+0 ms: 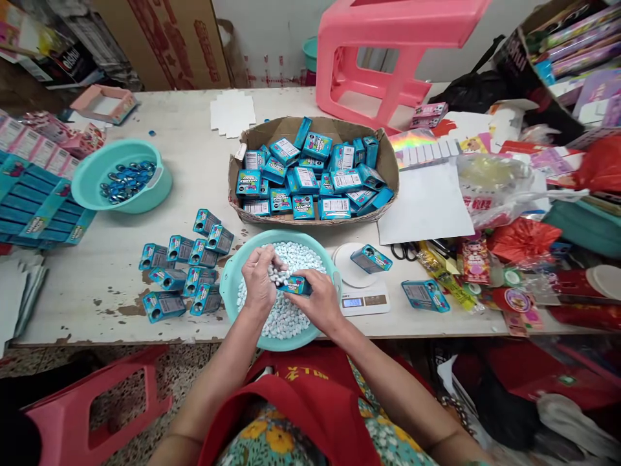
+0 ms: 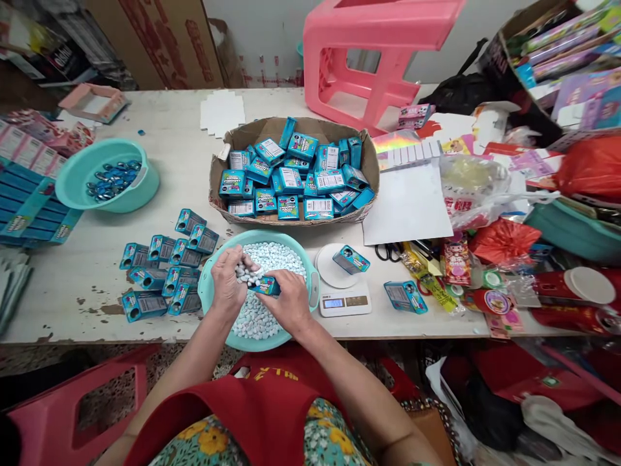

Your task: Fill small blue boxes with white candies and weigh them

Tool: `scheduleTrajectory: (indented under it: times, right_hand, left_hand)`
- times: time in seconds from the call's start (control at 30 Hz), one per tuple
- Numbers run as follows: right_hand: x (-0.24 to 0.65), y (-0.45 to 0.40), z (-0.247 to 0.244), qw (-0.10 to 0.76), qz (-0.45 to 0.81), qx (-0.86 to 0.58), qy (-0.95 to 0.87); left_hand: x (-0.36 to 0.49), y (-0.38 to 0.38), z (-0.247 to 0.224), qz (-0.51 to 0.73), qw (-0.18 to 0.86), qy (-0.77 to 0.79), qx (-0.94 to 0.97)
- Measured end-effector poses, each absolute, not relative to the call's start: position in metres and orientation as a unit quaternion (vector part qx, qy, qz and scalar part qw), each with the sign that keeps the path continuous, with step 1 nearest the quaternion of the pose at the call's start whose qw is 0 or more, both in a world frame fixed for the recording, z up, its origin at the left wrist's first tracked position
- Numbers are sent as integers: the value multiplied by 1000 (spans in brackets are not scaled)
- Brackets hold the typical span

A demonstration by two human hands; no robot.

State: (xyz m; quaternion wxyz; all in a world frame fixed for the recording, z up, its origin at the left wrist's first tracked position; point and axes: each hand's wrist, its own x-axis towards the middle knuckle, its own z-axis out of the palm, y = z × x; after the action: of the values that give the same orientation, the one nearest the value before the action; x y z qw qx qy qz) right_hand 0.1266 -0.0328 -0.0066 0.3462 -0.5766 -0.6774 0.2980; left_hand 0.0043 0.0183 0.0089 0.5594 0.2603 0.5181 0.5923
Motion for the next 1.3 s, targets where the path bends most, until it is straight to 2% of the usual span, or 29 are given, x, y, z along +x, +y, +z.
scheduleTrajectory:
  times: [0.5,0.7,0.77,0.83,0.9,1.07,1.17,1.3]
  right_hand:
    - [129,-35,-5,374,330,-586,-639]
    - [129,-35,-7,392,342,-593,-614]
    - [132,-37,-5,409,360,-589,-597]
    - [140,-42,-3,438,378,-580,-574]
    - [150,-47,-1,466,389,-573,-551]
    - [174,-56,-1,485,385,-588,-521]
    - [179,-57,0,498,383,-594,-502]
    - [178,-54,2,508,376,-598,-494]
  left_hand:
    - [12,11,14,592,559,507,281]
    - [13,5,24,578,595,473,296]
    - [6,10,20,587,582,469,312]
    - [-8,19,3,599,520,503,345]
    - [-21,31,-25,551,426,578,427]
    - [-14,48,-99,236,248,671,657]
    - [14,41,-112,139,221,678,687]
    - [25,18,-103,55,225,621,749]
